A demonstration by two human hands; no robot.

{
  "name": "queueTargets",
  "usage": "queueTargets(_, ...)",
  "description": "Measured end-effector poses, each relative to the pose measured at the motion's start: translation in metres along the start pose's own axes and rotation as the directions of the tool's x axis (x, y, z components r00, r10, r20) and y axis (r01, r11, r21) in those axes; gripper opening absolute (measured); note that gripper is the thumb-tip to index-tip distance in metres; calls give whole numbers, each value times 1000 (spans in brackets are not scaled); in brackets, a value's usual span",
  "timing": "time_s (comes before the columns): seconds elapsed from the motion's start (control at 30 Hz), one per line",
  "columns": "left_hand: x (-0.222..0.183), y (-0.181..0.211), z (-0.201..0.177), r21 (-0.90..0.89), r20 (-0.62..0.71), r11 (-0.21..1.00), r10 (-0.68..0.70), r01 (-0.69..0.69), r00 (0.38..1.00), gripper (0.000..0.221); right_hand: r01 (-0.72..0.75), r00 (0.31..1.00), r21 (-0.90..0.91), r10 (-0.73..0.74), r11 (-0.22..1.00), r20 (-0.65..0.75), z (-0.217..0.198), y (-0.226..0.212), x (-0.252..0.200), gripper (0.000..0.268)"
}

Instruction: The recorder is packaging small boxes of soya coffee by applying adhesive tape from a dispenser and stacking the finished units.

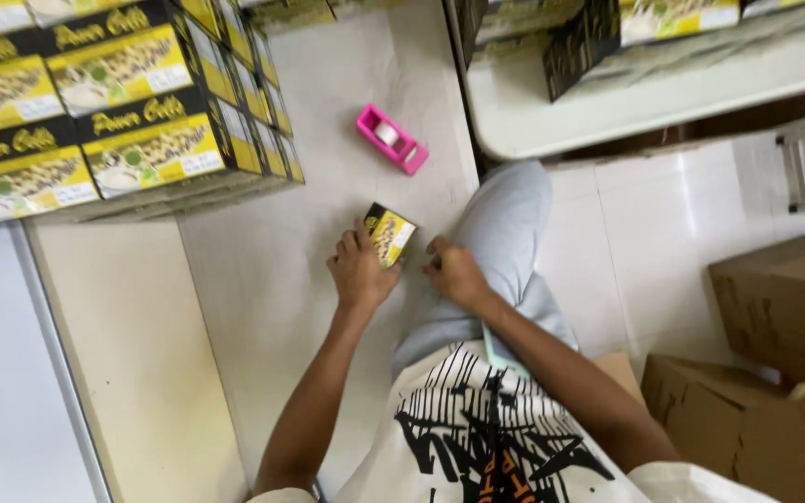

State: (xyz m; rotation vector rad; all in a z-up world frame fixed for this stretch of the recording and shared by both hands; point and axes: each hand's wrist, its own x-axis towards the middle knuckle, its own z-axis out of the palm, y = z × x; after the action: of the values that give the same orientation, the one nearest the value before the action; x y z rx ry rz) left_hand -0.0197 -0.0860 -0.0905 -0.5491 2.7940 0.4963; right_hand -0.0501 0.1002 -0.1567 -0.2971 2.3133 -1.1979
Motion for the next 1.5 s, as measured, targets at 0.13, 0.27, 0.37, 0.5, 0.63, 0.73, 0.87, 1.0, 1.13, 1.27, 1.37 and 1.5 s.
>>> queueTargets(0.13,12,-9,-27,-157,-145,987,9,-32,989,102,58,998,-11,-59,998,-34,-6,-5,0,29)
queueTargets(0.27,5,28,-119,-98,-231,992,57,-81,971,99,21,999,120,-24,993,23,-5,-2,5,30)
queueTargets(0.37,27,52,-166,-60,-381,953,254,-298,889,95,49,997,172,-59,984,55,-2,6,7,30)
queueTargets(0.5,106,81,-185,54,-511,866,452,-497,731,95,-78,987,364,20,928,160,-8,10,7,26)
queueTargets(0.63,193,95,-187,113,-518,841,504,-528,691,97,-157,972,608,13,778,234,-9,34,8,24)
queueTargets(0.73,253,100,-200,201,-488,830,545,-520,681,101,-214,946,714,-39,667,320,-28,26,12,28)
queueTargets(0.87,289,104,-225,221,-338,874,486,-434,806,105,-332,905,735,-20,591,425,-39,16,18,28)
queueTargets(1.0,301,99,-237,186,-289,889,456,-418,842,104,-403,886,767,3,500,464,-42,16,26,27)
queueTargets(1.13,354,82,-252,135,-268,895,446,-425,854,111,-443,839,726,-41,525,542,-48,15,34,27)
queueTargets(1.27,438,54,-273,313,-309,868,477,-385,823,117,-470,816,713,-53,520,576,-42,28,35,27)
queueTargets(1.37,491,38,-286,461,-349,813,535,-356,770,118,-480,818,725,-45,494,573,-44,27,40,28)
queueTargets(1.5,530,31,-292,521,-351,791,542,-323,764,116,-571,772,730,-56,374,633,-35,38,47,31)
